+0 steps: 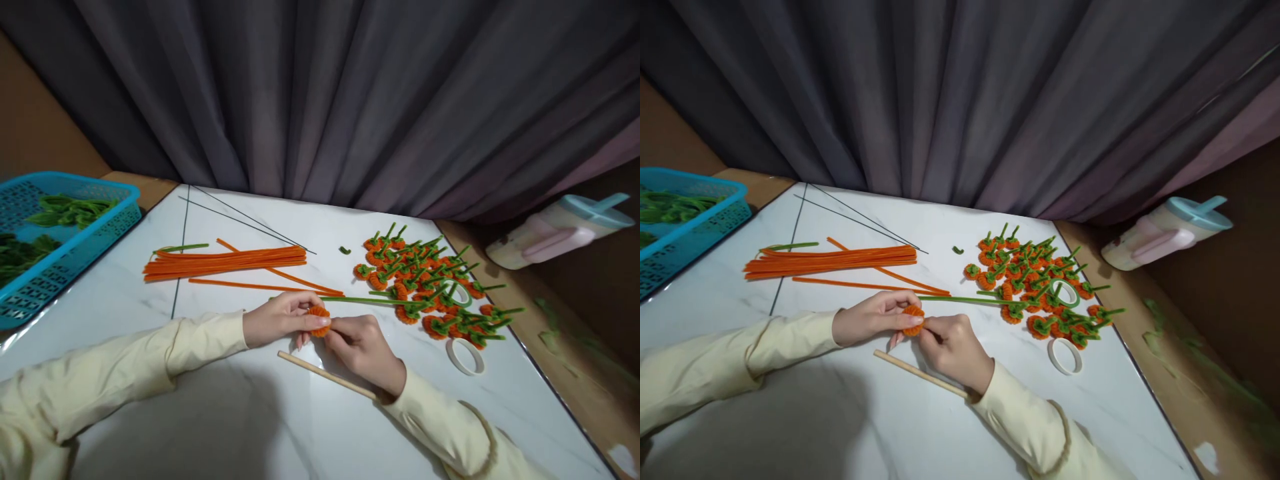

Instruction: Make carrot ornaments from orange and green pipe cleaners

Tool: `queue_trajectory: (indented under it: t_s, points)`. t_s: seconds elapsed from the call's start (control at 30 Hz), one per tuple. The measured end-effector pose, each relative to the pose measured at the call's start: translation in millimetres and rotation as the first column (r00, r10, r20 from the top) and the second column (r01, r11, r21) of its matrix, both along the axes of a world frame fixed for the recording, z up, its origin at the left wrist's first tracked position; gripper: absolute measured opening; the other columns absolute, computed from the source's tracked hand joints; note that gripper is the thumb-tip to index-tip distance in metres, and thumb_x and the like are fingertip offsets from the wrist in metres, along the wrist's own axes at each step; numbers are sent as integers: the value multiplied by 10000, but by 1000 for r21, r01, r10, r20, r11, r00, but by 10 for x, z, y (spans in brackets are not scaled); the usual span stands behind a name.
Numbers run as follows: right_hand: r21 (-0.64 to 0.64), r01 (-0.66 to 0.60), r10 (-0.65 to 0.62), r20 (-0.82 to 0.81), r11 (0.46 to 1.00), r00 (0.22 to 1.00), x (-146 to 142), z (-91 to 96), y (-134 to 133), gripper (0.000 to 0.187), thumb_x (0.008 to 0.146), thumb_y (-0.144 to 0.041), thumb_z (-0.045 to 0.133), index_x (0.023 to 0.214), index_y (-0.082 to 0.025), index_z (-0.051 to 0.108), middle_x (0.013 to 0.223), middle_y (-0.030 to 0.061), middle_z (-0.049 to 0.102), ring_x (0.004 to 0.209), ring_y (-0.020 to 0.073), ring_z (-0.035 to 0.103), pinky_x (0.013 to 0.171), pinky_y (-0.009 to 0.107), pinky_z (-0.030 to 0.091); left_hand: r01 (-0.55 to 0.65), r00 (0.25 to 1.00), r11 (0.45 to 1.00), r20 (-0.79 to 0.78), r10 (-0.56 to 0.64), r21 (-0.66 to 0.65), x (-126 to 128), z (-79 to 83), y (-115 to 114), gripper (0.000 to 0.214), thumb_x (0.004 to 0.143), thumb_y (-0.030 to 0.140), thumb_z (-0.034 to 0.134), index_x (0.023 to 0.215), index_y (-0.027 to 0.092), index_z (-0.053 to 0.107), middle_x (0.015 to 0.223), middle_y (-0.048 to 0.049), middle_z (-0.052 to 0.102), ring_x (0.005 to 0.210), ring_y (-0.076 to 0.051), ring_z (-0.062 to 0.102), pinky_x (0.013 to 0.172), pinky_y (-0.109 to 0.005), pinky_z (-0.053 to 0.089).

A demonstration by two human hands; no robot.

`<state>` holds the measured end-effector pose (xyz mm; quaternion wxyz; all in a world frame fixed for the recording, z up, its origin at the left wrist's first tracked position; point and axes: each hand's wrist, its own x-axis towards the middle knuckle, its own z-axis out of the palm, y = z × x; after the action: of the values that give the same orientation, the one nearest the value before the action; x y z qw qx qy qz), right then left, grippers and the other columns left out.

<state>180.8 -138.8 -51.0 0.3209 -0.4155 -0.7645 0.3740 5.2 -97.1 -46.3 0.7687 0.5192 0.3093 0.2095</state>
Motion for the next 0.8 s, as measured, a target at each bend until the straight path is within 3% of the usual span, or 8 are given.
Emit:
queue_trajectory:
  t_s: [0.07,0.13,0.3,0.43,0.63,0.8]
  points:
    - [322,-13,-34,139,947,990,-19,-33,-36,271,844,-141,375,643,-135,556,500,-2,494,431,77,397,456,207,309,-18,1000,1000,8,18,-8,4,-18,-9,290,734,368,663,810,128,520,526,46,511,457,-56,479,439,-165,421]
    - [495,-35,-93,231,868,968,-32,-62,-62,256,853,-117,352,665,-139,525,514,-3,474,443,90,394,459,223,304,-35,999,999,20,35,-13,8,-36,-18,293,729,368,668,817,127,526,538,39,517,470,-65,488,447,-175,419]
    - [697,-102,-232,367,710,901,-43,-99,-81,247,846,-68,337,684,-144,506,525,8,466,457,117,404,442,251,307,-71,996,997,52,72,-19,32,-45,-28,270,730,339,673,818,117,548,611,16,548,500,-66,506,478,-188,426]
    - [812,-170,-312,396,559,864,-40,-118,-73,210,834,-36,336,843,-75,542,543,39,502,482,149,447,418,278,318,-84,993,994,82,90,-71,47,-24,-29,267,732,337,673,827,114,561,637,9,558,488,-61,516,482,-186,425]
    - [818,-88,-316,316,569,895,-1,-135,-28,165,878,-70,405,992,-54,523,547,9,503,480,126,445,448,261,343,-73,985,988,143,92,-137,35,-16,-7,271,719,333,690,845,131,562,665,10,571,535,-69,537,505,-192,470]
    - [804,-33,-360,302,593,883,7,-143,4,127,877,-85,436,940,-85,546,535,-6,494,472,112,436,472,253,323,-89,989,993,107,97,-81,22,-33,25,248,736,331,675,846,144,555,701,18,573,498,-58,535,487,-200,490]
